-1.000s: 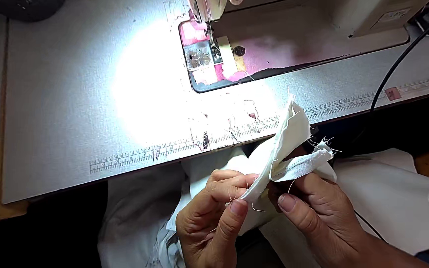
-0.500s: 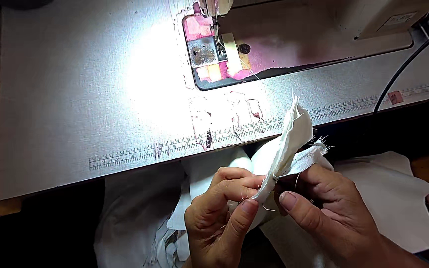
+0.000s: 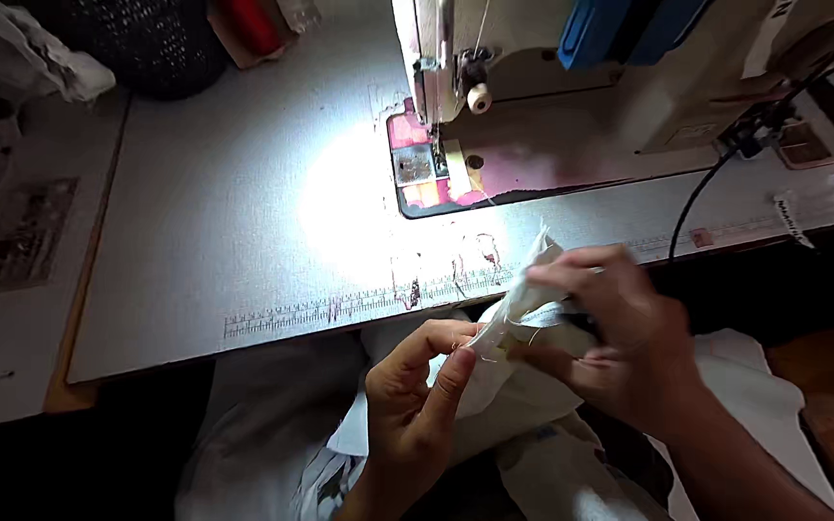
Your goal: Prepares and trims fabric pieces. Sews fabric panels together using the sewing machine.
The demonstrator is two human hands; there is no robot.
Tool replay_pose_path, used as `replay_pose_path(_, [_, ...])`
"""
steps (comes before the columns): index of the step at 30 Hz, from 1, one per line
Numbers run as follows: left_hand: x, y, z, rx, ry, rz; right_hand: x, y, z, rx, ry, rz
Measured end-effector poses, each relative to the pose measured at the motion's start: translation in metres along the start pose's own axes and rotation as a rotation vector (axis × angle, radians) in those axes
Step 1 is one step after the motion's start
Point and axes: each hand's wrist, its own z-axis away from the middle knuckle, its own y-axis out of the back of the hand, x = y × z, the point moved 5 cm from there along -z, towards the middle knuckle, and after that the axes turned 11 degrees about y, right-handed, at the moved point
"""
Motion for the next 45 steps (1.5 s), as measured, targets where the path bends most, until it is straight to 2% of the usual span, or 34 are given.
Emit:
replay_pose_path(3, [0.009, 0.017, -0.002, 0.095, -0.08, -0.315, -0.003, -0.008, -0.004, -0.049, 0.127, 0.052])
replay_pose_path(5, [0.019, 0.035, 0.003, 0.193, -0.108, -0.482, 0.003, -0.001, 0.001, -0.048, 0.113, -0.051])
replay_pose_path(7, [0.029, 0.034, 0.006, 0.21, -0.132, -0.53, 0.013, -0.002, 0.003, 0.02, 0.061, -0.124])
replay_pose_path(9, [0.027, 0.03, 0.006, 0.165, -0.117, -0.506, 0.012, -0.005, 0.001, 0.055, 0.042, -0.154])
replay_pose_path(13, [0.022, 0.02, 0.005, -0.153, 0.005, -0.345, 0.001, -0.009, 0.001, 0.048, 0.061, -0.238])
replay_pose_path(14, [0.022, 0.016, 0.004, -0.177, 0.016, -0.353, -0.003, -0.01, 0.0, 0.03, 0.069, -0.259])
replay_pose_path(18, [0.024, 0.01, -0.005, -0.105, 0.075, -0.529, -0.023, -0.011, -0.004, 0.02, 0.15, -0.221])
replay_pose_path(20, [0.023, 0.011, -0.007, -0.06, 0.132, -0.411, -0.032, -0.006, -0.001, 0.016, 0.192, -0.199])
replay_pose_path(22, [0.023, 0.012, -0.004, -0.019, 0.127, -0.27, -0.036, -0.003, 0.005, -0.033, 0.199, -0.306])
replay_pose_path(24, [0.024, 0.013, -0.001, 0.0, 0.109, -0.187, -0.03, 0.004, 0.008, 0.0, 0.138, -0.492])
replay_pose_path(27, [0.026, 0.012, 0.003, -0.022, 0.094, -0.109, -0.001, 0.015, -0.003, 0.196, 0.006, -0.439])
replay_pose_path(29, [0.031, 0.01, 0.006, -0.055, 0.073, -0.098, 0.016, 0.005, -0.022, 0.112, -0.102, -0.507])
replay_pose_path(31, [0.036, 0.011, 0.009, -0.063, 0.056, -0.118, 0.018, -0.007, -0.039, -0.021, -0.154, -0.715])
replay_pose_path(33, [0.04, 0.016, 0.016, -0.036, 0.06, -0.131, 0.006, -0.007, -0.049, -0.065, -0.121, -0.79])
replay_pose_path(35, [0.039, 0.019, 0.021, -0.022, 0.077, -0.092, -0.008, 0.0, -0.052, -0.04, -0.064, -0.739])
replay_pose_path(40, [0.041, 0.025, 0.022, -0.128, 0.136, -0.028, -0.025, 0.007, -0.042, 0.007, 0.021, -0.652])
replay_pose_path(45, [0.065, 0.0, 0.016, 0.063, 0.002, -0.309, -0.035, 0.015, -0.037, -0.001, 0.073, -0.608])
